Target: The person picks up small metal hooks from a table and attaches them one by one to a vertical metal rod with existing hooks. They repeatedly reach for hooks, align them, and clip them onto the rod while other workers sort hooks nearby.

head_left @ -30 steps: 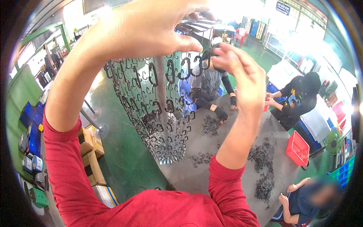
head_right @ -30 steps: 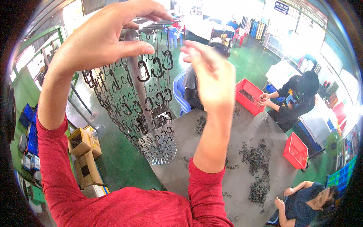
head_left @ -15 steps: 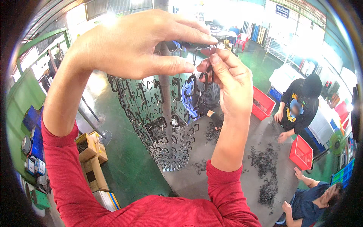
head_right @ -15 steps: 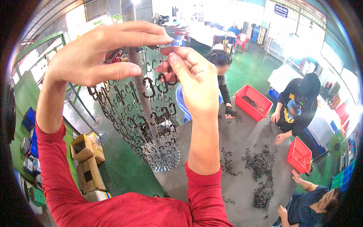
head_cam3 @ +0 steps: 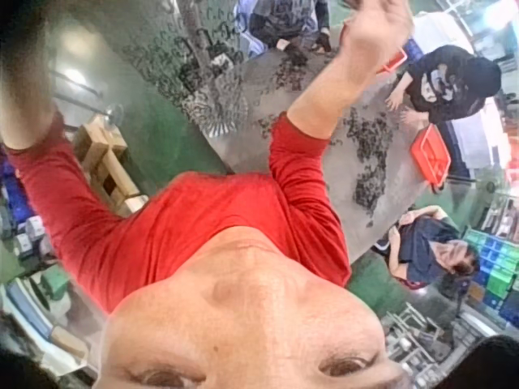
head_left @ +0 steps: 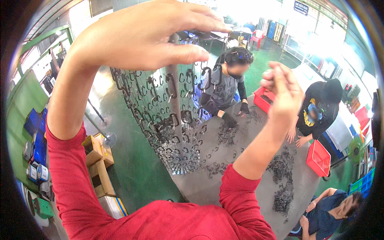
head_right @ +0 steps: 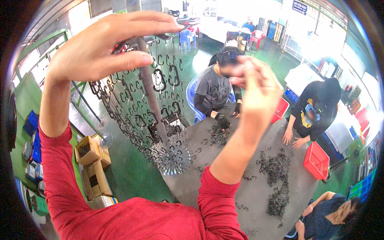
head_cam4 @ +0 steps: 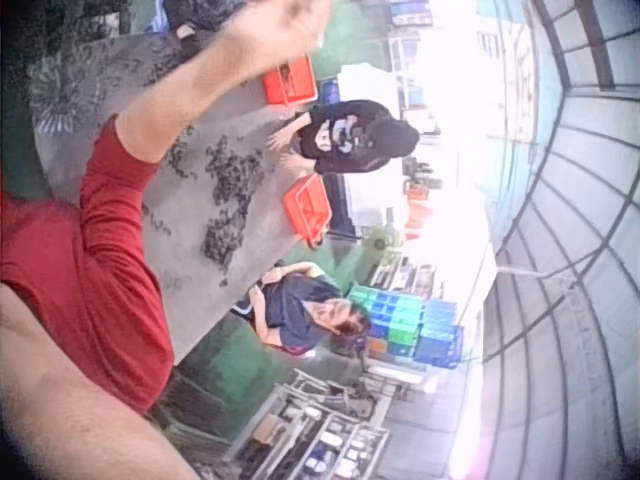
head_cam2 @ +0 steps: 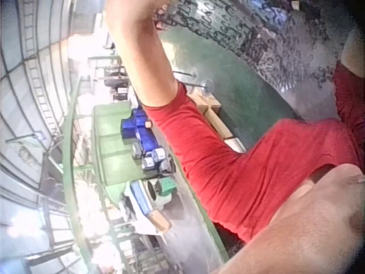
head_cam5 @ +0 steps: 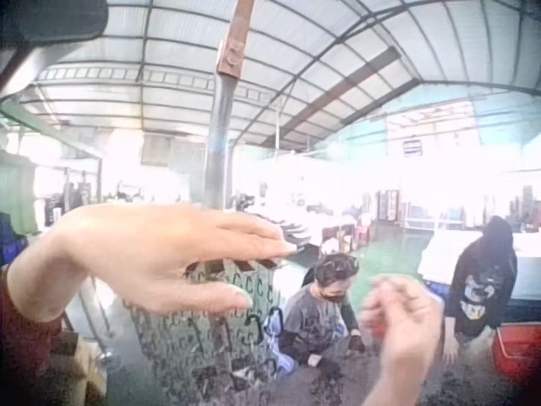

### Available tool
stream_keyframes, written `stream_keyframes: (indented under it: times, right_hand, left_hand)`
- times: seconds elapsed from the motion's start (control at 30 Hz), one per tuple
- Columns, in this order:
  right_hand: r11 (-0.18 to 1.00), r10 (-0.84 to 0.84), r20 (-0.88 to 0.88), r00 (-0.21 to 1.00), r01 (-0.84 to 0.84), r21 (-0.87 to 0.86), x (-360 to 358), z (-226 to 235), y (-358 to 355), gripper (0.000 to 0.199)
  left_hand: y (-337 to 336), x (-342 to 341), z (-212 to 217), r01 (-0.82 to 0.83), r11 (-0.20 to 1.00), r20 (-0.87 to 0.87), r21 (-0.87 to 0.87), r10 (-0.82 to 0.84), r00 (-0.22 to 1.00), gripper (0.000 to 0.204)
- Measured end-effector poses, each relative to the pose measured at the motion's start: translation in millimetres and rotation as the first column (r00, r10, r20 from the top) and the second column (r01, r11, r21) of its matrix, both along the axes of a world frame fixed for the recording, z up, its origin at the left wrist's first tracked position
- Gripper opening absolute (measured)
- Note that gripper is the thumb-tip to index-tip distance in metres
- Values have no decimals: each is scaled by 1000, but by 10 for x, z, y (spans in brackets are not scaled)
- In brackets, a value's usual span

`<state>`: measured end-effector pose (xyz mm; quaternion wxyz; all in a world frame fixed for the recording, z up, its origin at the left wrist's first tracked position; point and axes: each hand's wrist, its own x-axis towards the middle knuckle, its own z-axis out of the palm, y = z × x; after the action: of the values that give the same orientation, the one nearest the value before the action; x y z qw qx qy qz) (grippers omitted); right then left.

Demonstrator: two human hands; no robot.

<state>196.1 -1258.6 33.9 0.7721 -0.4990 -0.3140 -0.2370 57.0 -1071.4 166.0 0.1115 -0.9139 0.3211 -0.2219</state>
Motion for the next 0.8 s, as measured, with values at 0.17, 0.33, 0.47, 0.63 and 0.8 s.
stream_keyframes:
  times: [0.17,0.33,0.47,0.63,0.8]
  right_hand:
    - [222,-772,322,548,707,-671,225,-226,-502,20]
    - [894,-259,336,906,356,-271,7,-117,33,21]
    - [932,338,125,933,-313,-184,-405,213,515,19]
    - [872,478,-27,878,-479,-98,-475,252,596,15]
    - [921,389,33,921,-388,-33,-519,201,664,13]
  left_hand:
    - [-7,-29,-29,-74,994,59,-80,79,995,45]
    - [-157,-183,57,2,982,-58,-191,-13,998,44]
    - [-105,-176,94,-140,963,-236,-231,84,968,46]
    - [47,-168,89,22,1000,-59,-8,-23,998,47]
    - [91,-163,-18,15,999,-36,-40,-17,999,48]
